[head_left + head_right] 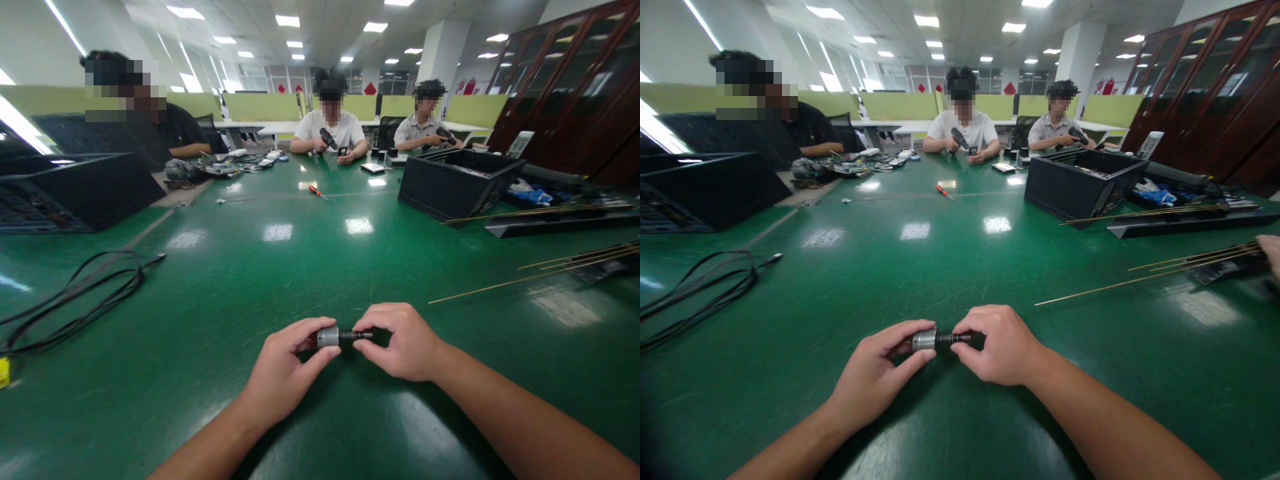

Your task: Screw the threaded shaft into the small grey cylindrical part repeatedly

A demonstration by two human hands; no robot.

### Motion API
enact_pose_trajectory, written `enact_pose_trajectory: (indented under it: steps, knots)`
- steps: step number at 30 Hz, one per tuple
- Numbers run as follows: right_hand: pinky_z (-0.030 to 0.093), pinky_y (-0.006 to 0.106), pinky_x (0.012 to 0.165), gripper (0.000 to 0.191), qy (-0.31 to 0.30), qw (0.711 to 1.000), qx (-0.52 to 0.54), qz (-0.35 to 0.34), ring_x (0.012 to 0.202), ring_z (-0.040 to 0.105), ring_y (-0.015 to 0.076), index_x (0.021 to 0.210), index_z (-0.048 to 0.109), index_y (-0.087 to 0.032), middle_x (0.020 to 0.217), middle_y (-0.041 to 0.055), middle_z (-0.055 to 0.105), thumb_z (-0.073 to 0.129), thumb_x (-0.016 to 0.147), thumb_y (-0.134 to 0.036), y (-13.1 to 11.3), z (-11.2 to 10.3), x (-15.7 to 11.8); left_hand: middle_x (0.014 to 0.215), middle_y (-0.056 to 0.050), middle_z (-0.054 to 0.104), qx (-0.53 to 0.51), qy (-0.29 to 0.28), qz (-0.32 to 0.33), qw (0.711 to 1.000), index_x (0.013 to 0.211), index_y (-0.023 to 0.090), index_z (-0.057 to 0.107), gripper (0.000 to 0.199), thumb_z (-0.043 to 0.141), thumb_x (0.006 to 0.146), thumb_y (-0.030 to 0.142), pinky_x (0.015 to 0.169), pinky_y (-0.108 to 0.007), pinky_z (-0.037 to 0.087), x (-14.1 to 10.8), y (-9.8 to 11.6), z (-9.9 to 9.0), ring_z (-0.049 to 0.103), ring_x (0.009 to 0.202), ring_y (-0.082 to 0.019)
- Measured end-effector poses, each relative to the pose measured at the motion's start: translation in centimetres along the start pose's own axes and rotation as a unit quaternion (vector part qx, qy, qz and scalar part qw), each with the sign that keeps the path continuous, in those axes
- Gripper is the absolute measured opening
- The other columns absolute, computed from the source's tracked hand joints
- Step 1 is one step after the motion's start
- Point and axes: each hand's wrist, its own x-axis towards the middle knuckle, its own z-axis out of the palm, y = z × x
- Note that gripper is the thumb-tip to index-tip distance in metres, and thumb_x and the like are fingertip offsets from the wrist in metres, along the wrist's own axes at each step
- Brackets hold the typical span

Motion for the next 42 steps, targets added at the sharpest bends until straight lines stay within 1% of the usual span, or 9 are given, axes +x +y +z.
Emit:
enact_pose_trajectory:
  steps: [6, 18, 29, 35, 42]
  knots:
    - [0.050, 0.028, 0.070, 0.009, -0.001, 1.000, 0.000, -0.002, 0.073, 0.066, 0.0169, 0.091, 0.073, -0.019, 0.080, 0.0030, 0.072, 0.071, 0.082, -0.021, -0.10, -0.09, 0.02, 0.103, -0.003, 0.075, -0.005, 0.005, 0.004, 1.000, 0.111, 0.024, 0.072, 0.027, 0.072, 0.084, 0.029, 0.077, -0.025, 0.059, -0.10, 0.09, -0.06, 0.072, 0.086, -0.017]
    - [0.050, 0.028, 0.070, 0.009, 0.005, 1.000, 0.000, -0.007, 0.073, 0.067, 0.0168, 0.091, 0.072, -0.020, 0.081, 0.0025, 0.072, 0.070, 0.082, -0.020, -0.19, -0.27, 0.02, 0.100, -0.002, 0.075, 0.003, 0.015, 0.020, 1.000, 0.109, 0.025, 0.072, 0.026, 0.072, 0.083, 0.028, 0.073, -0.024, 0.059, -0.20, 0.18, -0.18, 0.072, 0.084, -0.016]
    - [0.050, 0.028, 0.070, 0.007, 0.011, 1.000, -0.009, -0.018, 0.073, 0.067, 0.0164, 0.089, 0.071, -0.020, 0.080, 0.0022, 0.072, 0.069, 0.082, -0.020, -0.22, -0.30, 0.12, 0.103, -0.004, 0.076, 0.005, 0.022, 0.025, 0.999, 0.109, 0.023, 0.072, 0.026, 0.072, 0.084, 0.027, 0.079, -0.026, 0.060, -0.06, 0.24, -0.27, 0.072, 0.089, -0.018]
    - [0.050, 0.028, 0.071, 0.008, 0.013, 1.000, -0.003, -0.013, 0.073, 0.067, 0.0164, 0.089, 0.070, -0.020, 0.081, 0.0020, 0.072, 0.068, 0.082, -0.019, -0.29, -0.35, 0.10, 0.104, -0.002, 0.075, 0.002, 0.023, 0.032, 0.999, 0.110, 0.025, 0.072, 0.026, 0.073, 0.084, 0.026, 0.080, -0.023, 0.059, -0.11, 0.07, -0.31, 0.072, 0.090, -0.017]
    - [0.049, 0.029, 0.071, 0.008, 0.025, 1.000, -0.012, -0.013, 0.073, 0.066, 0.0165, 0.089, 0.070, -0.020, 0.081, 0.0017, 0.072, 0.068, 0.081, -0.019, -0.51, -0.48, 0.16, 0.105, -0.002, 0.075, 0.002, 0.032, 0.041, 0.999, 0.111, 0.025, 0.071, 0.026, 0.073, 0.084, 0.026, 0.080, -0.023, 0.058, 0.01, -0.03, -0.37, 0.072, 0.090, -0.016]
